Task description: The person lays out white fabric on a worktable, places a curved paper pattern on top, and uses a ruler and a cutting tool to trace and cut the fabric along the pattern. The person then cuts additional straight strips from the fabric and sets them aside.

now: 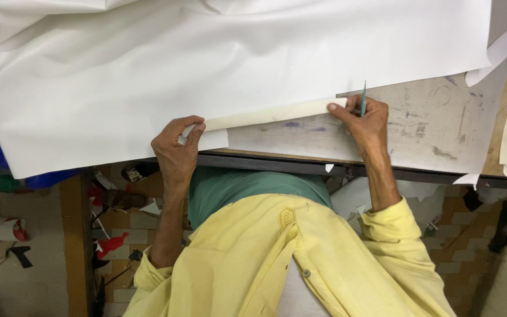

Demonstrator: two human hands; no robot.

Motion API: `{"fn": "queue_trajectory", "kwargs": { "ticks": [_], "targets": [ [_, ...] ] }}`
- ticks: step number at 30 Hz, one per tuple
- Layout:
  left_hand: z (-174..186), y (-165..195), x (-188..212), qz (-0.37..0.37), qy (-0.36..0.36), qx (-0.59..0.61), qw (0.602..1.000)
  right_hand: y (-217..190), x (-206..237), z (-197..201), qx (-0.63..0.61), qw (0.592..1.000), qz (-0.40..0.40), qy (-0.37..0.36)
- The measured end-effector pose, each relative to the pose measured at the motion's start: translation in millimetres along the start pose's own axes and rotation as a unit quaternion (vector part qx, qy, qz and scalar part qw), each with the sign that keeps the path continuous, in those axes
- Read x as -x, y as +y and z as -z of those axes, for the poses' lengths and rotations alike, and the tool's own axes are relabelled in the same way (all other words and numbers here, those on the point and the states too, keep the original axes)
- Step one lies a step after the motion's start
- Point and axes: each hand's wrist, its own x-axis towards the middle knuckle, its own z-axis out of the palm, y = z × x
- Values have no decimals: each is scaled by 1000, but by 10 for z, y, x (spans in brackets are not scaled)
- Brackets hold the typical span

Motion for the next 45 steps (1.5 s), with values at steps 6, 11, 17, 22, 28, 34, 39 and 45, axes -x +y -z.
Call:
{"fn": "queue_trajectory", "kwargs": {
  "ticks": [6,11,17,22,28,34,39,45],
  "targets": [
    [-90,-129,-45,-52,12,-30,998,78,-102,-10,-77,997,13,-22],
    [-95,-151,-32,-55,29,-56,996,54,-88,77,-126,990,-4,-60],
    [-63,-166,-65,-33,38,-95,994,83,-79,3,-94,993,23,-66],
    [-49,-160,-50,-26,44,-123,991,131,-103,-34,-101,991,42,-70],
    [-12,-178,-49,2,32,-127,991,185,-125,-19,-94,991,50,-80],
    [-14,-196,-63,-21,30,-126,991,203,-125,-1,-105,989,50,-87],
    [-37,-148,-36,-7,27,-130,991,186,-106,16,-102,991,46,-73],
    [-87,-93,-27,-10,32,-129,991,211,-98,38,-92,994,28,-60]
  ]
}}
